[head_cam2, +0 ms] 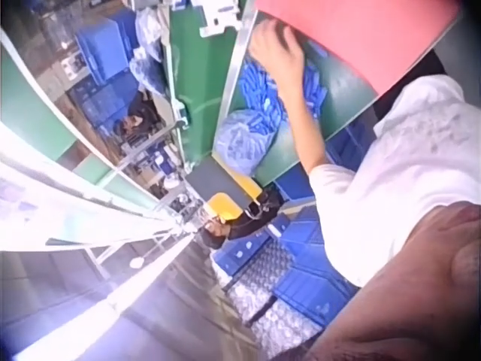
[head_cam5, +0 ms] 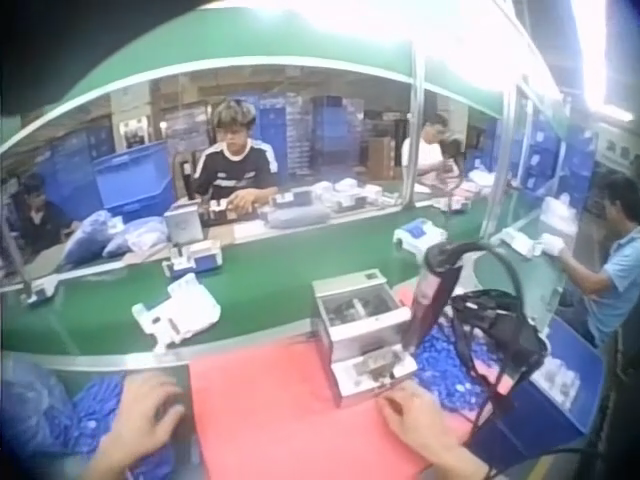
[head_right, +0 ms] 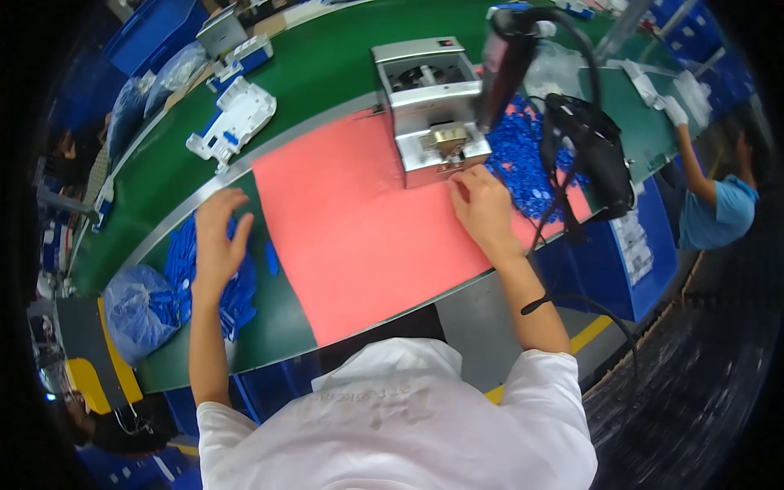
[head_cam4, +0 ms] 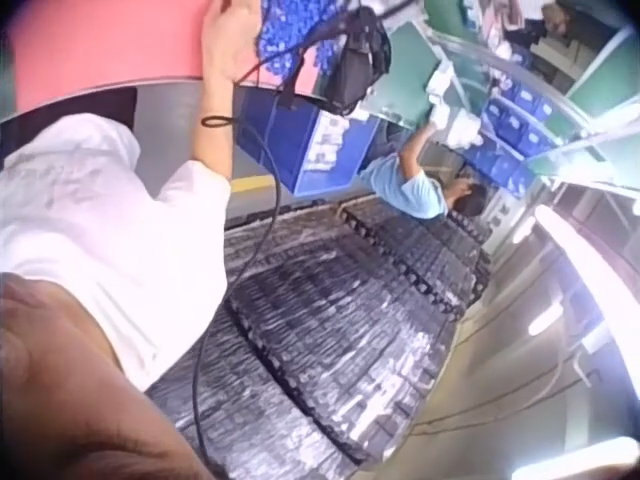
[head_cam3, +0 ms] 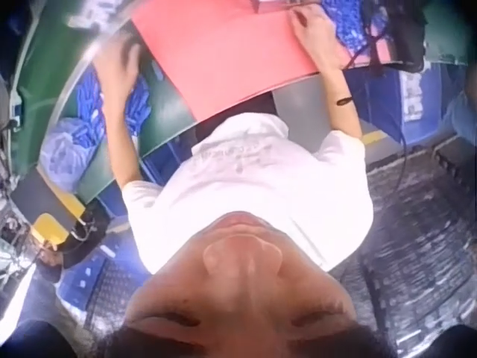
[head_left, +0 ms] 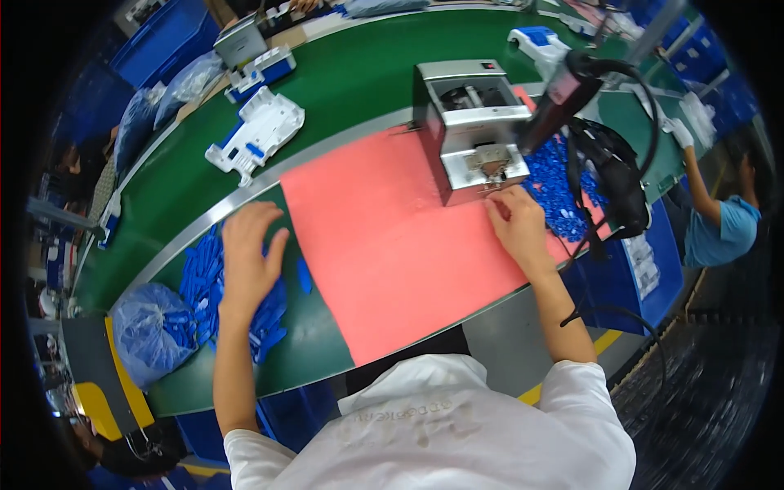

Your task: Assembling white plastic component housings by inserting blue plastic pieces and securing them with an electric screwdriver at a factory assembly line.

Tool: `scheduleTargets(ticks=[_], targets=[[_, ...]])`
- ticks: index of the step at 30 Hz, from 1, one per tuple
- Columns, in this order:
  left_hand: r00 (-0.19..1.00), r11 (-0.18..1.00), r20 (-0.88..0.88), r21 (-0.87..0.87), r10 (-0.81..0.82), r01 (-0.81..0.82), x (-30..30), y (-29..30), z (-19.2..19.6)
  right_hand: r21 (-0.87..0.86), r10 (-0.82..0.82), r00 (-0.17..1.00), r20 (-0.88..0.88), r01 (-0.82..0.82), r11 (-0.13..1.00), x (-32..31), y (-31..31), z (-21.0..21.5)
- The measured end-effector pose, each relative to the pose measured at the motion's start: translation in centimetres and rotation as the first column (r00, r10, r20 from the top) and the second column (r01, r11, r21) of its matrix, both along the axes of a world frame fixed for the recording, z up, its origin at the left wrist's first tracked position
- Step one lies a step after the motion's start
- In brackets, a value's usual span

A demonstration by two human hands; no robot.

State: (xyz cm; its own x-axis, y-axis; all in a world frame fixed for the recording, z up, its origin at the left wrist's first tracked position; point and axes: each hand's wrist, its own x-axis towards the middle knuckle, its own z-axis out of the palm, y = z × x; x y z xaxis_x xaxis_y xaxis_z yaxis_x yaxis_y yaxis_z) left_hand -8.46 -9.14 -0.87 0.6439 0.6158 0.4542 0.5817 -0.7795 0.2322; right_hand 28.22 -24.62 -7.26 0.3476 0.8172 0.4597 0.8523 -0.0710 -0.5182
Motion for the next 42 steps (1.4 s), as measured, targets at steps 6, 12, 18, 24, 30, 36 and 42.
scheduleTargets(ticks=[6, 12, 18, 24, 30, 36, 42], targets=[[0.977, 0.98, -0.215, -0.194, -0.007, -0.036, -3.1, -5.7, -2.0, -0.028, 0.022, 0.997, 0.071, -0.02, 0.999, -0.9, 0.4, 0.1], [0.972, 0.997, -0.232, -0.066, 0.025, -0.042, -3.2, -7.4, -3.6, -0.053, -0.034, 0.997, 0.068, 0.037, 0.998, -1.7, 0.5, 0.5], [0.951, 0.977, -0.264, -0.097, 0.159, -0.19, -2.7, -8.9, -2.1, 0.018, -0.094, 0.994, 0.059, 0.093, 0.996, -1.4, 0.2, -0.3], [0.95, 0.879, 0.126, -0.361, -0.286, 0.312, 1.5, -12.7, -0.1, 0.011, -0.142, 0.979, 0.148, 0.142, 0.99, -1.5, -0.2, -0.3], [0.631, 0.237, -0.125, -0.967, -0.765, 0.096, -3.7, -17.8, -3.3, -0.029, -0.179, 0.984, -0.024, 0.178, 0.984, -1.9, 0.4, -0.8], [0.826, 0.376, -0.225, -0.927, -0.518, -0.017, -10.3, -26.6, -7.8, 0.008, -0.152, 0.968, 0.197, 0.153, 0.988, -2.1, 0.7, -1.4], [0.932, 0.679, -0.156, -0.725, -0.327, 0.117, -12.3, -30.5, -11.1, 0.072, -0.074, 0.993, 0.096, 0.067, 0.995, -1.2, 0.3, -1.5]])
